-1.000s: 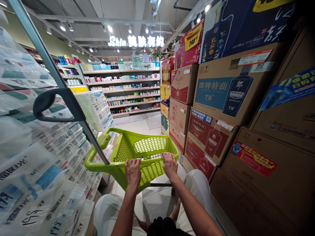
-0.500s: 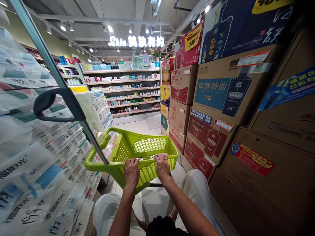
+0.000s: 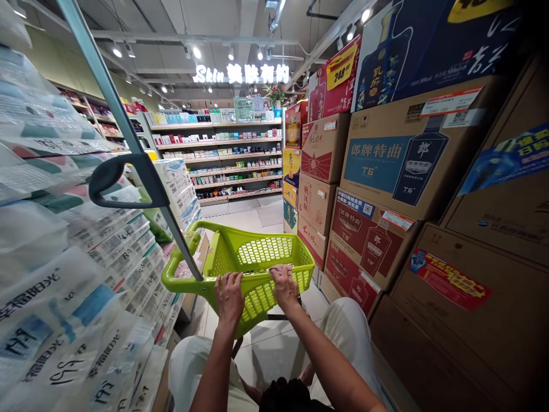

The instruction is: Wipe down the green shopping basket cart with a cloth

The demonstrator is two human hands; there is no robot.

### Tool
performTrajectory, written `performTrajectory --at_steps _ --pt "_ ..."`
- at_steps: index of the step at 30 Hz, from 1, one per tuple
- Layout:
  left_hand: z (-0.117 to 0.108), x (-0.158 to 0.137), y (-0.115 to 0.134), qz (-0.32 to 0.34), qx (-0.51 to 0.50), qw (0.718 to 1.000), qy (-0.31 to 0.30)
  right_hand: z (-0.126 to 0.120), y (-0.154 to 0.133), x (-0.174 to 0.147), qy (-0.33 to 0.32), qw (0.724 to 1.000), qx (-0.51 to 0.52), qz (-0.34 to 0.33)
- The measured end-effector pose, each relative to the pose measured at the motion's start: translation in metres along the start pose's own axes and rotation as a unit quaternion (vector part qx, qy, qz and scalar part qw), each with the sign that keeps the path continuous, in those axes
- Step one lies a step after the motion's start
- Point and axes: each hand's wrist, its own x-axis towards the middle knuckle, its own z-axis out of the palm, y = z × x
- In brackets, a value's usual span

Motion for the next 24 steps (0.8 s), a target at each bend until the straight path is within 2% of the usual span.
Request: performTrajectory --at_steps 4,8,13,17,18,22,24 --pt "0.001 0.000 0.002 0.013 -0.015 1.000 0.003 -0.004 -0.003 0.005 0.014 0.997 0.003 0.080" --pt "-0.002 -0.001 0.006 0.003 -0.015 1.000 0.011 -0.002 -0.019 0.005 0.009 0.999 0.034 0.005" --pt "-0.011 -0.001 -0.001 -0.005 -0.018 1.000 0.019 -0.005 -0.029 0.007 0.005 0.998 0.035 0.051" --pt "-0.017 0.000 -0.007 -0.019 -0.014 1.000 0.021 -0.007 -0.042 0.005 0.007 0.996 0.076 -0.050" --pt "-0.019 0.000 -0.008 -0.020 -0.014 0.999 0.022 -0.007 -0.044 0.005 0.006 0.995 0.082 -0.057" --pt "-0.026 -0.002 -0.018 -0.028 -0.016 0.998 0.051 -0.008 -0.046 0.006 0.002 0.997 0.068 0.024" --pt "-0.030 -0.002 -0.021 -0.036 -0.017 0.997 0.064 -0.008 -0.051 0.005 0.006 0.998 0.070 0.005"
